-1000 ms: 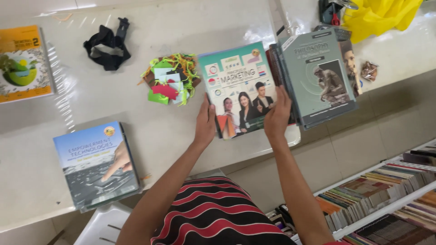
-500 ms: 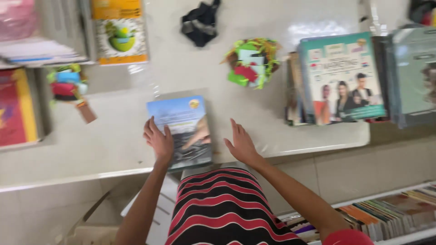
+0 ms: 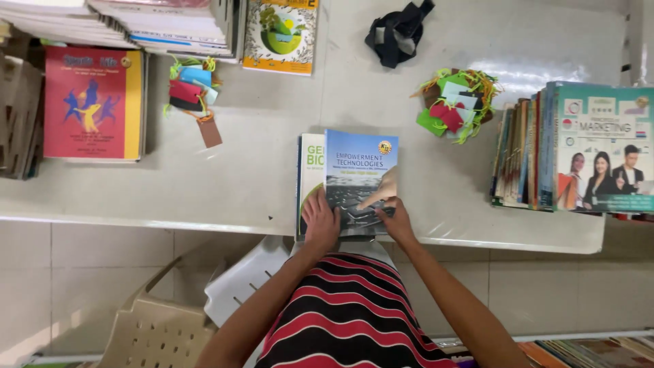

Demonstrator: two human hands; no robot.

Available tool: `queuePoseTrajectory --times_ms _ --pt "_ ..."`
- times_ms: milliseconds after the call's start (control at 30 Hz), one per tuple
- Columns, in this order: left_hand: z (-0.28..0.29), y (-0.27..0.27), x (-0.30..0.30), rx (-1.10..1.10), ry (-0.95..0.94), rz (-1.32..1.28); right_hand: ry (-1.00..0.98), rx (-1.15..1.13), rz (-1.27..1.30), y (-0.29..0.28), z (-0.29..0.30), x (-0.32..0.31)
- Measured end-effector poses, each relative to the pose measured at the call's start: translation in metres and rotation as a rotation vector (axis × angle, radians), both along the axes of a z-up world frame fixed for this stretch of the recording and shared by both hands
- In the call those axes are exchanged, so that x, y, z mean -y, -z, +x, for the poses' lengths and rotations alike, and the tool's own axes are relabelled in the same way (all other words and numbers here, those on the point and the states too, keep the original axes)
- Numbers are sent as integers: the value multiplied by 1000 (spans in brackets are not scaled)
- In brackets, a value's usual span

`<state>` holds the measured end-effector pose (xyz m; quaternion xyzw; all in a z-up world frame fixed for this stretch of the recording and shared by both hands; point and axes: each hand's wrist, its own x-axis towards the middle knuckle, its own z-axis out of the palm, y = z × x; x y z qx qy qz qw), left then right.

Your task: Sort and organize various textbooks on a table in a library setting, placing colored paper slips as markers.

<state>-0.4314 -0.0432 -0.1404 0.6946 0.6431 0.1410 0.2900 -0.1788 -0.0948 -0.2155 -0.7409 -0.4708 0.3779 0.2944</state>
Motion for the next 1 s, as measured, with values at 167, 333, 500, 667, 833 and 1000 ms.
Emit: queuePoseTrajectory --times_ms 167,333,500,667,833,1000 --pt "14 54 1 484 146 -116 150 -144 -97 -28 19 9" --pt "36 -15 -22 624 196 -247 177 -26 159 -66 38 10" --pt "91 -69 -46 545 344 -29 312 143 462 -169 79 -1" --pt "190 -155 -69 767 481 -108 402 466 671 -266 162 -12" --pt "302 -180 -70 739 581 -180 458 585 635 -291 275 -7" --pt "399 -131 -57 406 476 284 221 948 222 -255 370 -1"
